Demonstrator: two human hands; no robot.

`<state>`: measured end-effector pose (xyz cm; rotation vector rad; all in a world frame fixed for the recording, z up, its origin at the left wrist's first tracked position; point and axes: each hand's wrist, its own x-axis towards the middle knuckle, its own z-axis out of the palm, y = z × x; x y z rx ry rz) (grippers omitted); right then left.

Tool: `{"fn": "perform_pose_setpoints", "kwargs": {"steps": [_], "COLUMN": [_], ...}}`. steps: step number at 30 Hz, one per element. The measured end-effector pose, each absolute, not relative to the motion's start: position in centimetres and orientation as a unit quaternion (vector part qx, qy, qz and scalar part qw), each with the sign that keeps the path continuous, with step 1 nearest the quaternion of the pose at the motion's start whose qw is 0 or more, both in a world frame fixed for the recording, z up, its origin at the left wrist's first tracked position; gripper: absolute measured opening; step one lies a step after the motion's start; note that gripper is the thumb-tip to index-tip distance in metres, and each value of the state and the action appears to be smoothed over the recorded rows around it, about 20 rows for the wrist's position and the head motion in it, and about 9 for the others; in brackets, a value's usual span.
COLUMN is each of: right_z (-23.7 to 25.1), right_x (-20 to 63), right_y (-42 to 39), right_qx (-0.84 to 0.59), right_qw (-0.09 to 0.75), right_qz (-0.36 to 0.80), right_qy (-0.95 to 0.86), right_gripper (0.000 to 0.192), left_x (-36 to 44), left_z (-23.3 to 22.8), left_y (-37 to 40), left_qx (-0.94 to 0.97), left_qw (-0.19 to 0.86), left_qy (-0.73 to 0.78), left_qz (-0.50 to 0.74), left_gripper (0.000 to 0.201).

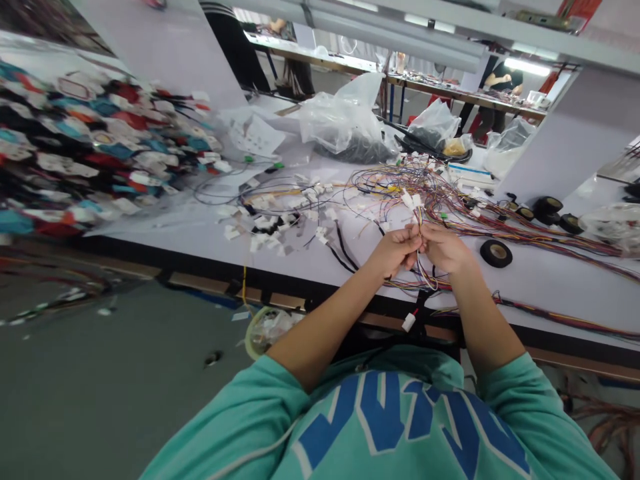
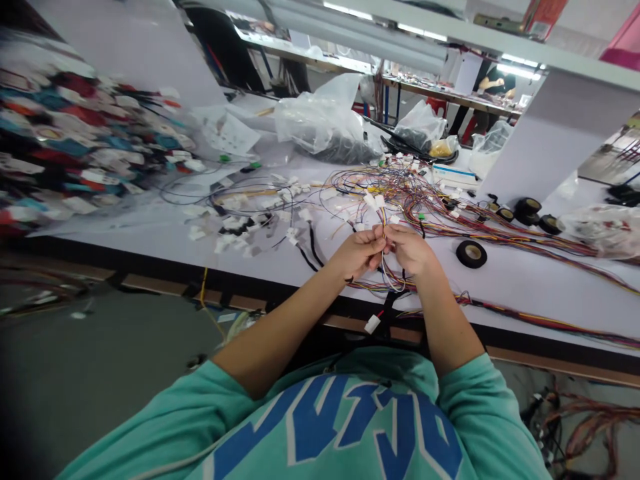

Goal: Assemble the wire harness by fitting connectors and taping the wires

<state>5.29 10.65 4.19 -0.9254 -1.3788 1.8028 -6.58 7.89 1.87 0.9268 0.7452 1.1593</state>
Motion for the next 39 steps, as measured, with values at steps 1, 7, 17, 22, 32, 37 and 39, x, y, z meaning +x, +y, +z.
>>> {"fn": "perform_pose_setpoints", "kwargs": {"steps": [1, 7, 17, 22, 32, 37, 39], "right_z": [4.5, 5.7, 6.5, 6.4, 5.7, 5.9, 6.2], "right_x": [5.5, 7.4, 7.0, 7.3, 7.7, 8.0, 8.2], "right_y": [10.5, 10.3, 9.6, 9.8, 10.8, 10.8, 10.7], "right_qx": [-0.347, -0.306, -0.267, -0.248, -0.242, -0.264, -0.273], "right_qw": [0.353, 0.348, 0.370, 0.428, 0.467, 0.452, 0.438], "right_qz": [0.690, 0.686, 0.696, 0.670, 0.628, 0.613, 0.600], "right_qy": [-0.527, -0.562, -0.555, -0.553, -0.573, -0.591, -0.612], "right_gripper": [0.016, 0.024, 0.037, 0.037, 0.035, 0.034, 0.036], "left_x": [-6.7, -7.9, -8.1, -8.2, -8.3, -8.4, -8.3], "left_z": [1.9, 2.9, 3.0, 2.4, 1.7, 1.9, 2.0], "left_y": [7.8, 7.2, 7.1, 7.0, 7.1, 7.0, 7.0], "left_qx": [0.423, 0.481, 0.491, 0.457, 0.434, 0.443, 0.451], "left_qw": [0.682, 0.747, 0.799, 0.805, 0.793, 0.777, 0.766], "left_qy": [0.328, 0.269, 0.223, 0.216, 0.233, 0.276, 0.296], "left_qz": [0.498, 0.372, 0.266, 0.312, 0.359, 0.351, 0.350], "left_gripper": [0.032, 0.038, 0.037, 0.035, 0.031, 0.028, 0.025]}}
